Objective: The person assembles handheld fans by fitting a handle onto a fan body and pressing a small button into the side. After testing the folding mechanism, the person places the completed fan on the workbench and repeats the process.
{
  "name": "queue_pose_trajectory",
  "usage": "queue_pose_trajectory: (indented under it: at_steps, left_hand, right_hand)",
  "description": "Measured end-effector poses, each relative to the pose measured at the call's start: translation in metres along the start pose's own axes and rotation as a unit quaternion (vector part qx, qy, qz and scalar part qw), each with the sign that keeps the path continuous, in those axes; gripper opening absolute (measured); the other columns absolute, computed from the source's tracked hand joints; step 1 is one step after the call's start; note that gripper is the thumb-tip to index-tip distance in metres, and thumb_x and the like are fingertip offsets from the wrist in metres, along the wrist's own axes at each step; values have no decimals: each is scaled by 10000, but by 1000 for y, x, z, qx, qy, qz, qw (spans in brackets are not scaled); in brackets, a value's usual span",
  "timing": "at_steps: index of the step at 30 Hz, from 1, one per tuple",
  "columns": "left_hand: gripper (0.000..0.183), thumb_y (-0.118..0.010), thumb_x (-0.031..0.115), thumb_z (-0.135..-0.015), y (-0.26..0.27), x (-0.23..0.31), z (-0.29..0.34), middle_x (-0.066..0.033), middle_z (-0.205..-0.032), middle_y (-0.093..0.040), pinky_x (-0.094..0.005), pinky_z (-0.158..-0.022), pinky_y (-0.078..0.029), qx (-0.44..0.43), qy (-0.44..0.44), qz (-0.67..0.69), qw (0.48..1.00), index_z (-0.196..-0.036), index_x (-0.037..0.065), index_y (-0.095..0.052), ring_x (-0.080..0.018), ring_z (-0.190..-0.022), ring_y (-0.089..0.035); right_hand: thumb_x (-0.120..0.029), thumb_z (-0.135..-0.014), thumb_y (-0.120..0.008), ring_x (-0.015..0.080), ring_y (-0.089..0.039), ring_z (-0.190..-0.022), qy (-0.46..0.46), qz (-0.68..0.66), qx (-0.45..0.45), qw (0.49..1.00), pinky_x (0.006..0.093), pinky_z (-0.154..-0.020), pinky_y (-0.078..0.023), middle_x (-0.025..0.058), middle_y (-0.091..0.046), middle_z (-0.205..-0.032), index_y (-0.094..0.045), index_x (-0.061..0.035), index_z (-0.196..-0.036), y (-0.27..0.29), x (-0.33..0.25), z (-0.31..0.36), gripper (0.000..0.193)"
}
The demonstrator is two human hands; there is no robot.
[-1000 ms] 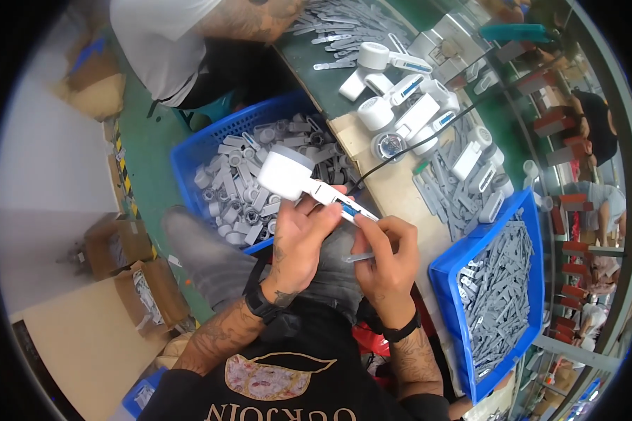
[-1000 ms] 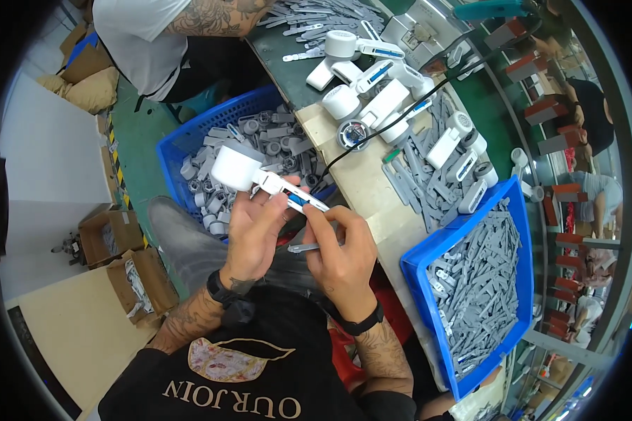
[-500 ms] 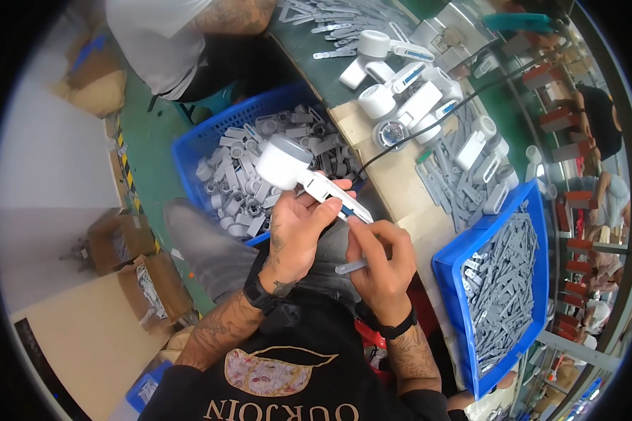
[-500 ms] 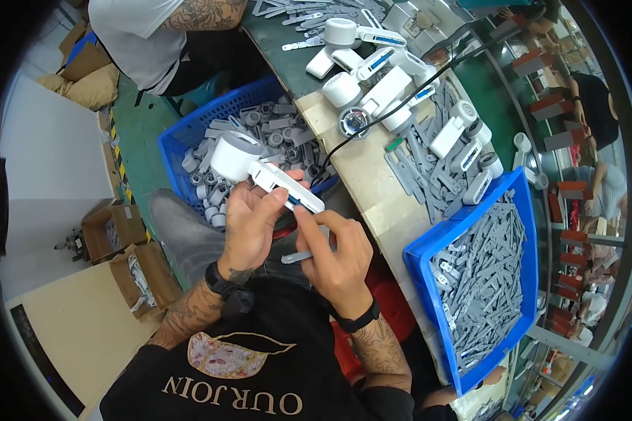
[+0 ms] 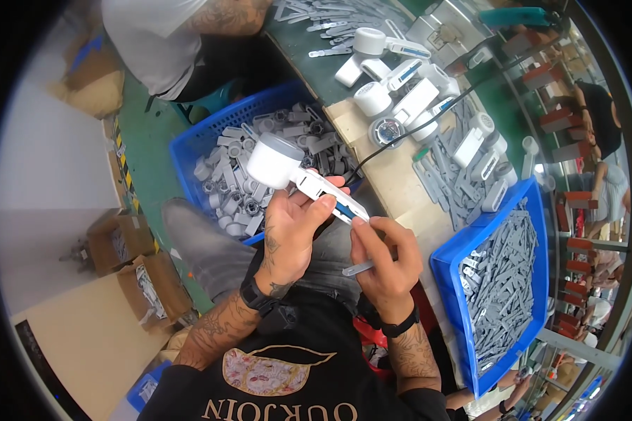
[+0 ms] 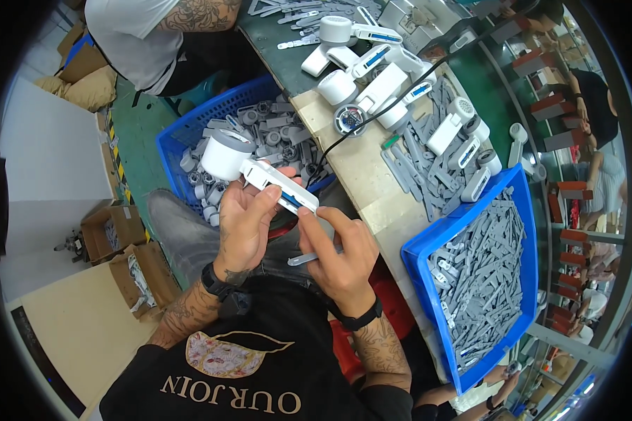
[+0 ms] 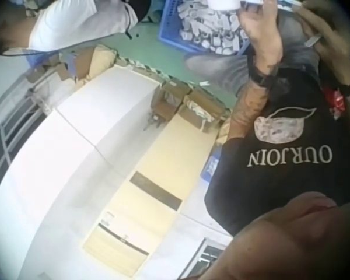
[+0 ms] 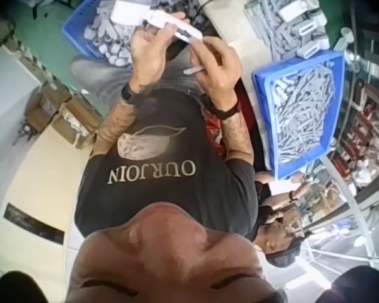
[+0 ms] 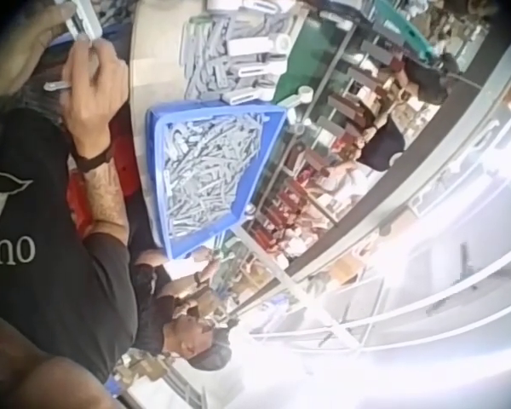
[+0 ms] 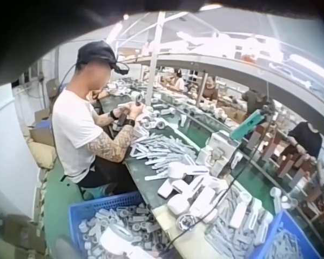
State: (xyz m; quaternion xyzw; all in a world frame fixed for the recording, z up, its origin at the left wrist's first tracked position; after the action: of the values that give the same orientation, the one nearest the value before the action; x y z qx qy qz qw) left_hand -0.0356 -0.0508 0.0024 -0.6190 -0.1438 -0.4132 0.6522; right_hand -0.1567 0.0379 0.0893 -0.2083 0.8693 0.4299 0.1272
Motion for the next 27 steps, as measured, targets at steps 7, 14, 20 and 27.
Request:
queue_pose_trajectory:
  at_steps: [7, 14, 20, 27]
  left_hand:
    - [475, -643, 27, -998, -2, 1, 0, -265, -1345, -613, -435, -1086, -512, -9, -20, -35, 999, -1391, -54, -390, -304, -1225, -640]
    - [502, -674, 35, -996, 8, 13, -11, -234, -1352, -628, -368, -1055, -514, -36, 0, -94, 995, -1407, -42, -396, -211, -1177, -632]
    - [629, -665, -3, -986, 7, 9, -1, -199, -1353, -635, -251, -580, -560, -124, 77, -146, 978, -1527, -30, -346, -129, -915, -672]
    - [623, -610, 20, -1015, 8, 0, 1, -213, -1429, -589, -329, -798, -639, -158, 67, -105, 979, -1567, -11, -323, -210, -1076, -688]
  right_hand:
    - [74, -749, -818, 197, -623, -694, -28, -4, -1, 1000, 309, -572, -511, 120, -660, -1099, -759, -88, -1115, -8, 3, -2, 404]
    - [-91, -838, -784, 145, -506, -846, -264, -345, -58, 899, 255, -736, -432, 106, -544, -1195, -651, -47, -1288, -10, 18, 6, 471]
    - [45, -986, -569, 209, -568, -899, -205, -217, -89, 950, 313, -784, -490, 136, -553, -1124, -679, 10, -1245, -12, 13, -6, 283]
    - [97, -892, -692, 162, -620, -827, -187, -201, -49, 960, 269, -694, -502, 82, -626, -925, -739, -32, -1241, -14, 0, -15, 375]
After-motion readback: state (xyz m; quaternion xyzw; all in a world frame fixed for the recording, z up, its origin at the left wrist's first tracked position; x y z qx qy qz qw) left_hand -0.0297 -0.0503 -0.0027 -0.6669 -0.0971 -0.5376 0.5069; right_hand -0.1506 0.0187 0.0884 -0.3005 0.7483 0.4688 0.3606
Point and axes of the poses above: each hand's wrist, its own z-axis away from the middle knuckle, its own y-axis out of the back of the hand, x = y × z, the point moved 8 cm from there along -z, towards the middle knuckle
